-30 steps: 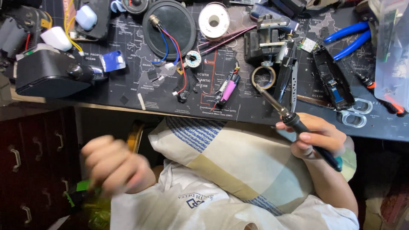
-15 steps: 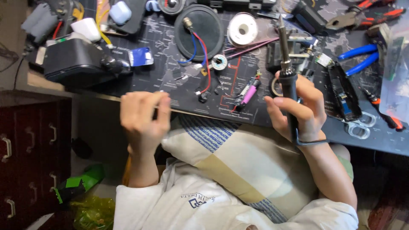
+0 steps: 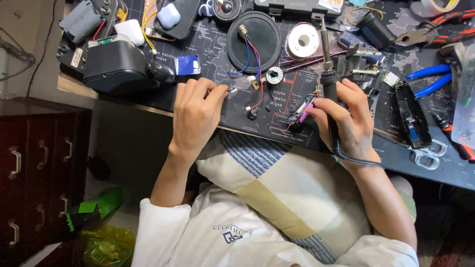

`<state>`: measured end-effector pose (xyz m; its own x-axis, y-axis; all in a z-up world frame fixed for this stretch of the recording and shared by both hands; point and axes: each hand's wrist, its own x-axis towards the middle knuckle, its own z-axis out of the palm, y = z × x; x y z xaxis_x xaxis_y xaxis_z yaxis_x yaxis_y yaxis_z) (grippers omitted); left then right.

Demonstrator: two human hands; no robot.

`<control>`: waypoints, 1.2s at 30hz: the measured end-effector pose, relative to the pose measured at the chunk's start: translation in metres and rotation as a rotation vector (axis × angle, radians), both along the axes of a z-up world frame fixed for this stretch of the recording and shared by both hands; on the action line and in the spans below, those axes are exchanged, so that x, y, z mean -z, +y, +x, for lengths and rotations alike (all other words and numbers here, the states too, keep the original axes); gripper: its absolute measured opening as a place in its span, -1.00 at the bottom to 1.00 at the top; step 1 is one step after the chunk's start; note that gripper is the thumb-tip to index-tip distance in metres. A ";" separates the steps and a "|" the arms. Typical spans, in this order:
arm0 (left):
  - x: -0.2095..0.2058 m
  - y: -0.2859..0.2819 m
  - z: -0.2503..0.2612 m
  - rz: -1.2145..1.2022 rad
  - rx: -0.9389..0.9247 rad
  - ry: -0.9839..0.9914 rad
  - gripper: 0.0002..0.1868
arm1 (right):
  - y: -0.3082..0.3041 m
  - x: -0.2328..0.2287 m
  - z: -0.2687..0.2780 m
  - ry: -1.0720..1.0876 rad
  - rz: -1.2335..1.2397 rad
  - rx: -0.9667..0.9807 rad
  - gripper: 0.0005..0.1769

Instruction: Soldering components and wires onto a small printed circuit board at a repair bench.

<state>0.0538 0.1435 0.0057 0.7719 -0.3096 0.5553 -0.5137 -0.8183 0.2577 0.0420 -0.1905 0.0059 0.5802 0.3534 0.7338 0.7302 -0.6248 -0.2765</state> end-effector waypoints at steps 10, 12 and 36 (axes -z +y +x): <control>0.009 -0.008 0.006 0.263 -0.003 -0.080 -0.85 | -0.006 -0.011 -0.002 0.033 -0.041 -0.022 -0.75; 0.009 -0.006 0.007 0.330 0.002 -0.103 -0.82 | -0.006 -0.018 -0.001 0.034 -0.031 -0.045 -0.80; 0.026 -0.083 -0.041 -0.263 0.458 0.176 -0.80 | -0.023 -0.027 -0.001 0.221 -0.138 -0.370 -0.61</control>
